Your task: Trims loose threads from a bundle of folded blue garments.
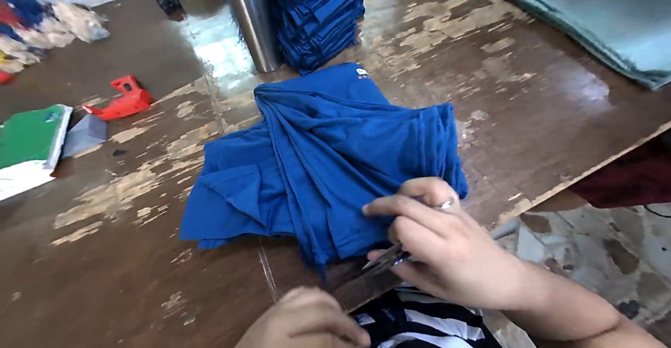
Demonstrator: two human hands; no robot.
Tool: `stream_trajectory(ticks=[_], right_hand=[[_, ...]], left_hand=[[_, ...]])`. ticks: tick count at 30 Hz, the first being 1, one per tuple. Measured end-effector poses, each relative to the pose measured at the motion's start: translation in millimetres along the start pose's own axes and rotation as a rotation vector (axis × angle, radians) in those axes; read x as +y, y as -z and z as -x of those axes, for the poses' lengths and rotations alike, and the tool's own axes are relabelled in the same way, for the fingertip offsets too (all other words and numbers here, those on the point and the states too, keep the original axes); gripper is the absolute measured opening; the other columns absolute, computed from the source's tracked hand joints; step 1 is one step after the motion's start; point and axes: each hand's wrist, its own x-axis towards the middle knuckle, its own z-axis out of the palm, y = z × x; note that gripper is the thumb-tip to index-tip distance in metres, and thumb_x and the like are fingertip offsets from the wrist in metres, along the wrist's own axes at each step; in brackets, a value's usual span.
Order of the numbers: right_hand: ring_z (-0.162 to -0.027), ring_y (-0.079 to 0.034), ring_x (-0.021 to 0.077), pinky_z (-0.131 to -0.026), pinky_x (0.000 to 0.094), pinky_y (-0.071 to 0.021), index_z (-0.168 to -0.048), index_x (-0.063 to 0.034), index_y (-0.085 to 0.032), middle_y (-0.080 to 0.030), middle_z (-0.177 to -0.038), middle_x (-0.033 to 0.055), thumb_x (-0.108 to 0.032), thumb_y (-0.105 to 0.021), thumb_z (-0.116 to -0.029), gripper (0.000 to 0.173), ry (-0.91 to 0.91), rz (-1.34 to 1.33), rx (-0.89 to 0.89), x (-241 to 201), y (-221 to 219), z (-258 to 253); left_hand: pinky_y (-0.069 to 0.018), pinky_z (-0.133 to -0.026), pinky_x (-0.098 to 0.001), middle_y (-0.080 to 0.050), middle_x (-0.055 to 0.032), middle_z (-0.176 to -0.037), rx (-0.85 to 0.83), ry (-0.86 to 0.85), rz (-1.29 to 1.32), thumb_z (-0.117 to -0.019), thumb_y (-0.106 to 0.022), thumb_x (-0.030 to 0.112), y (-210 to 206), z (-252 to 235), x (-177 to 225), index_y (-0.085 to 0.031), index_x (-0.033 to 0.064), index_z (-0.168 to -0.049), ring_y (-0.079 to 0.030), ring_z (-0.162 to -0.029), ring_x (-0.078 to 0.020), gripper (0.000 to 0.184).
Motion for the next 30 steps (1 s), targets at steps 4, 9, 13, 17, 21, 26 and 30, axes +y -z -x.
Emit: stream_trajectory(ticks=[4,9,13,17,21,26,30], right_hand=[[-0.086,-0.064,0.0119,-0.079,0.0357,-0.0472,-0.091,-0.0113,-0.07,-0.07,-0.086,-0.0009,-0.016,-0.061,-0.0922,0.011,-0.05,-0.118,0.133,14,12,-27],[-0.074,-0.055,0.0111,-0.065,0.0264,-0.0457,-0.109,0.0046,-0.06,-0.062,-0.093,0.0127,-0.026,-0.061,-0.1025,0.031,-0.36,0.283,0.606,68,78,-24],[-0.087,-0.065,0.0021,-0.073,0.0192,-0.0562,-0.104,-0.0148,-0.055,-0.067,-0.104,-0.004,-0.024,-0.067,-0.0971,0.017,-0.205,-0.184,0.362,7,47,-11],[-0.08,-0.062,0.0152,-0.073,0.0295,-0.0502,-0.1,-0.0065,-0.064,-0.068,-0.087,0.0056,-0.018,-0.062,-0.0967,0.013,-0.023,-0.205,0.017,-6,-3,-18],[-0.075,-0.059,0.0034,-0.07,0.0166,-0.0482,-0.092,-0.0042,-0.057,-0.068,-0.086,0.0053,-0.01,-0.064,-0.0957,0.01,-0.043,-0.287,0.253,5,3,-27],[-0.069,-0.054,0.0064,-0.061,0.0174,-0.0466,-0.094,-0.0016,-0.06,-0.06,-0.083,0.006,-0.008,-0.061,-0.0923,0.007,-0.169,-0.188,0.216,14,-23,-32],[-0.077,-0.052,0.0033,-0.068,0.0146,-0.0443,-0.096,0.0002,-0.058,-0.058,-0.091,0.0076,-0.023,-0.055,-0.1018,0.024,-0.16,-0.36,0.115,18,-22,-14]], left_hand=[[-0.0483,-0.102,-0.0258,-0.07,0.003,-0.114,0.425,0.038,-0.418,-0.0944,-0.072,0.042,-15,-20,-21,-0.07,0.0159,-0.107,-0.061,-0.117,-0.0089,0.029],[-0.0424,-0.105,-0.0241,-0.069,-0.0029,-0.11,0.628,0.135,-0.618,-0.0938,-0.064,0.015,-31,-18,-47,-0.073,0.0119,-0.105,-0.058,-0.114,-0.0128,0.014],[-0.0493,-0.094,-0.0166,-0.065,-0.0012,-0.099,0.828,0.102,-0.486,-0.0969,-0.063,0.015,-41,-24,-49,-0.072,0.0097,-0.101,-0.061,-0.104,-0.0051,0.011],[-0.0512,-0.087,-0.0111,-0.061,-0.0008,-0.103,0.92,0.061,-0.454,-0.0954,-0.064,0.015,-43,-35,-46,-0.07,0.009,-0.103,-0.06,-0.1,0.0005,0.011],[-0.0531,-0.089,-0.0147,-0.072,-0.0084,-0.102,0.859,0.118,-0.497,-0.093,-0.064,0.01,-42,-41,-44,-0.076,0.0037,-0.107,-0.066,-0.101,-0.0046,0.019],[-0.0568,-0.089,-0.0204,-0.074,0.0014,-0.111,0.919,0.034,0.165,-0.0996,-0.058,0.004,-47,-57,-41,-0.052,-0.0033,-0.139,-0.069,-0.1,-0.002,0.041],[-0.0559,-0.099,-0.0338,-0.073,-0.0036,-0.119,0.961,-0.078,0.795,-0.0961,-0.068,0.008,-50,-62,-41,-0.062,0.0155,-0.135,-0.069,-0.11,-0.0141,0.04]])
